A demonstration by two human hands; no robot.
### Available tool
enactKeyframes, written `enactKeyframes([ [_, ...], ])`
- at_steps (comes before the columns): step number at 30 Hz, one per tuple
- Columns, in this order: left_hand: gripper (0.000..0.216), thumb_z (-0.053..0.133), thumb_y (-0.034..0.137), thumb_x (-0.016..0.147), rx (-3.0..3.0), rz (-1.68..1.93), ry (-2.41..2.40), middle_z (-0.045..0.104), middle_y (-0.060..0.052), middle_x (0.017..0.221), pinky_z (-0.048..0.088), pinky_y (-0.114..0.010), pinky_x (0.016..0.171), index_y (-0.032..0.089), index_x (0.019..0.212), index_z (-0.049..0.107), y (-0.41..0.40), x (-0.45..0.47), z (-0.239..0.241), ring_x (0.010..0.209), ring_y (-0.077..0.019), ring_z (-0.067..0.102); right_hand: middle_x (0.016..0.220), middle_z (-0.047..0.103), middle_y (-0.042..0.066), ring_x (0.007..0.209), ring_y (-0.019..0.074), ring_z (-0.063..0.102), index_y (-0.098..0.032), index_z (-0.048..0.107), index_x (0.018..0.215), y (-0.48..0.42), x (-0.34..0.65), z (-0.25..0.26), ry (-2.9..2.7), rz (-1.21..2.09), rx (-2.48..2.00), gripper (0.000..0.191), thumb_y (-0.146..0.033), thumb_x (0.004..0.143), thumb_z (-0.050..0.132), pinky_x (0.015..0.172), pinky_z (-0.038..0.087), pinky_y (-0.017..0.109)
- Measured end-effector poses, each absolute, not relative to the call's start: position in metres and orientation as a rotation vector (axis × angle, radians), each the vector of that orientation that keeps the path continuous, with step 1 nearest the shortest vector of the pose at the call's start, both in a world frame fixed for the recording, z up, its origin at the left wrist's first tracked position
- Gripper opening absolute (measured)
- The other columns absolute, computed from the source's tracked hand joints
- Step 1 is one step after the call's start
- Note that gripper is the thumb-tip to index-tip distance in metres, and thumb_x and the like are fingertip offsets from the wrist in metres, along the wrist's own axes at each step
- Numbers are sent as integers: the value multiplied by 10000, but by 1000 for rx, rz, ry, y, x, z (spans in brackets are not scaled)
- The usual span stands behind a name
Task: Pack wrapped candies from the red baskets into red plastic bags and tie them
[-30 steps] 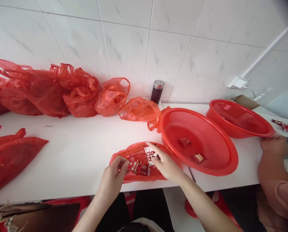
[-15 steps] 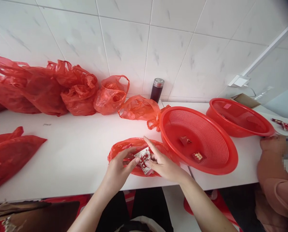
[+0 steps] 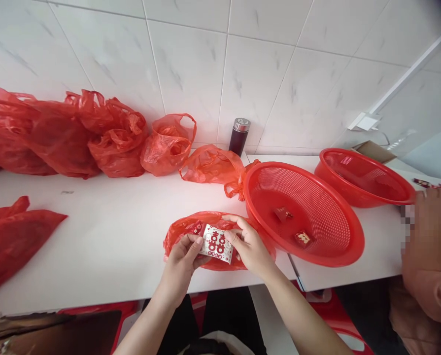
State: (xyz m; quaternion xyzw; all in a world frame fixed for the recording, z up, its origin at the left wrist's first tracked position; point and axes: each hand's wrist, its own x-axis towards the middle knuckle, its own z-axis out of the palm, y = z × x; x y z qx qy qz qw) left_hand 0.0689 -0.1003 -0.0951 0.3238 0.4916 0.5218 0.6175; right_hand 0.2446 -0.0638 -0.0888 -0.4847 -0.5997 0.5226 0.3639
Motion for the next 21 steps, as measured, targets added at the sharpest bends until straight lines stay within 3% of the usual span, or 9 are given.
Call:
enactKeyframes([
  [3, 265, 582, 448, 851, 1118, 1285, 1416, 651, -59, 963, 535, -312, 712, 215, 973, 613, -108, 64, -90, 888, -205, 633, 1267, 604, 102, 1153, 275, 579, -255, 493, 1327, -63, 248, -91, -1782, 1079, -1404, 414, -410, 948, 435, 958, 469, 473],
  [5, 240, 547, 426, 870, 1355, 1334, 1611, 625, -85, 1100, 490, -253, 571, 238, 996, 630, -114, 56, -86, 990, -238, 614, 1411, 497, 119, 1305, 314, 455, -245, 470, 1378, -70, 250, -84, -1937, 952, -1499, 449, -378, 953, 413, 1049, 376, 539],
  [7, 218, 537, 420, 870, 1484, 1313, 1749, 585, -94, 1178, 388, -217, 428, 250, 950, 646, -119, 48, -86, 1057, -267, 582, 1438, 478, 93, 1333, 308, 428, -267, 483, 1383, -82, 255, -68, -2032, 972, -1471, 442, -367, 961, 399, 1074, 359, 535],
  [9, 218, 538, 431, 865, 1500, 1276, 1823, 558, -93, 1210, 347, -216, 395, 258, 936, 650, -122, 39, -89, 1099, -283, 559, 1359, 565, 58, 1242, 269, 535, -305, 527, 1341, -89, 266, -46, -2041, 1060, -1364, 401, -380, 970, 396, 1027, 438, 470],
  [12, 220, 551, 445, 858, 1471, 1250, 1830, 537, -89, 1231, 442, -242, 518, 266, 938, 651, -122, 29, -99, 1205, -293, 498, 1188, 672, 43, 1029, 233, 660, -320, 580, 1266, -75, 301, -15, -1949, 901, -1430, 355, -413, 959, 427, 872, 543, 388],
  [15, 240, 567, 471, 844, 1426, 1234, 1808, 517, -83, 1270, 503, -314, 748, 273, 942, 660, -121, 21, -107, 1311, -304, 409, 1243, 638, 44, 1088, 251, 630, -336, 524, 1319, -32, 349, -8, -1996, 566, -1768, 391, -392, 936, 467, 927, 508, 409],
  [18, 305, 587, 522, 809, 1295, 1222, 1811, 485, -68, 1341, 443, -423, 973, 283, 984, 660, -120, 14, -110, 1342, -304, 385, 1433, 478, 94, 1292, 331, 468, -304, 429, 1421, 10, 391, -28, -2201, 567, -2073, 627, -366, 831, 630, 1043, 394, 483],
  [21, 366, 587, 562, 787, 1158, 1214, 1811, 474, -50, 1384, 362, -480, 1068, 287, 1019, 652, -121, 12, -111, 1337, -297, 398, 1438, 438, 169, 1246, 413, 488, -265, 445, 1422, 33, 409, -58, -2164, 786, -2214, 834, -331, 666, 791, 1000, 396, 536],
])
